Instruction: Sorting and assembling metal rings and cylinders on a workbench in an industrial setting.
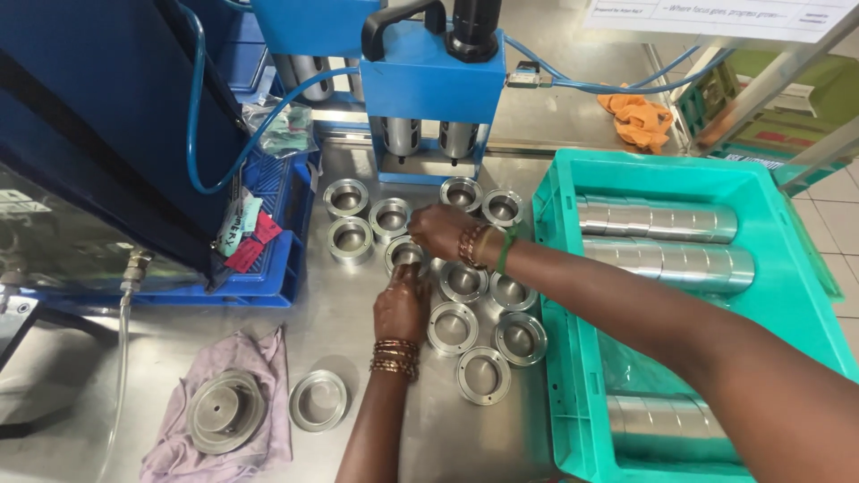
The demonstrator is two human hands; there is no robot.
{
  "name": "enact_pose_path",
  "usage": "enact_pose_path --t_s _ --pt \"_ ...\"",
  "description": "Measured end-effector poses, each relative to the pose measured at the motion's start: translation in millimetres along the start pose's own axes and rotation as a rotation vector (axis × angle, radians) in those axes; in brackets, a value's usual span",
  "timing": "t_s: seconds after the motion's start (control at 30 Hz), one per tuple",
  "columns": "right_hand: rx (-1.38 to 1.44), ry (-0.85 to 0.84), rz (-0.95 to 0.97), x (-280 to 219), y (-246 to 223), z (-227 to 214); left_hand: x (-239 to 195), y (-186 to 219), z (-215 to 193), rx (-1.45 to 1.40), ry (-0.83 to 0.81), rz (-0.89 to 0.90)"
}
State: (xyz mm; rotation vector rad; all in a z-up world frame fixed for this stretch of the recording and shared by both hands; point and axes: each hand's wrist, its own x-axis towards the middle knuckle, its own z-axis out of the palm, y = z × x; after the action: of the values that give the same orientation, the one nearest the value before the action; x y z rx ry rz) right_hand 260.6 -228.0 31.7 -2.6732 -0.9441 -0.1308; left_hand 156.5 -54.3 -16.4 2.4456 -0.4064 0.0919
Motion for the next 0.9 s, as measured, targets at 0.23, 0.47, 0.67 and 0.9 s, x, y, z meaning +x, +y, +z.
enact_pose_path --t_s 0.23,0.47,0.67,0.9 --pt "0.283 -0.052 0.255 26.6 30.1 -3.8 -19.6 -28.4 -8.0 -0.441 0.277 -0.084" --pt "0.336 -0.013 0.22 29.2 38.9 11.1 -39.8 -49.1 -43.2 -0.486 0.134 -0.575" --pt "0.103 -0.049 0.142 38.8 11.4 -2.6 -41.6 -15.3 -61.3 0.152 0.088 -0.542" --pt "0.34 -0.011 0.301 58.6 69.2 8.3 -32.5 8.2 -85.4 0.296 0.314 -0.389"
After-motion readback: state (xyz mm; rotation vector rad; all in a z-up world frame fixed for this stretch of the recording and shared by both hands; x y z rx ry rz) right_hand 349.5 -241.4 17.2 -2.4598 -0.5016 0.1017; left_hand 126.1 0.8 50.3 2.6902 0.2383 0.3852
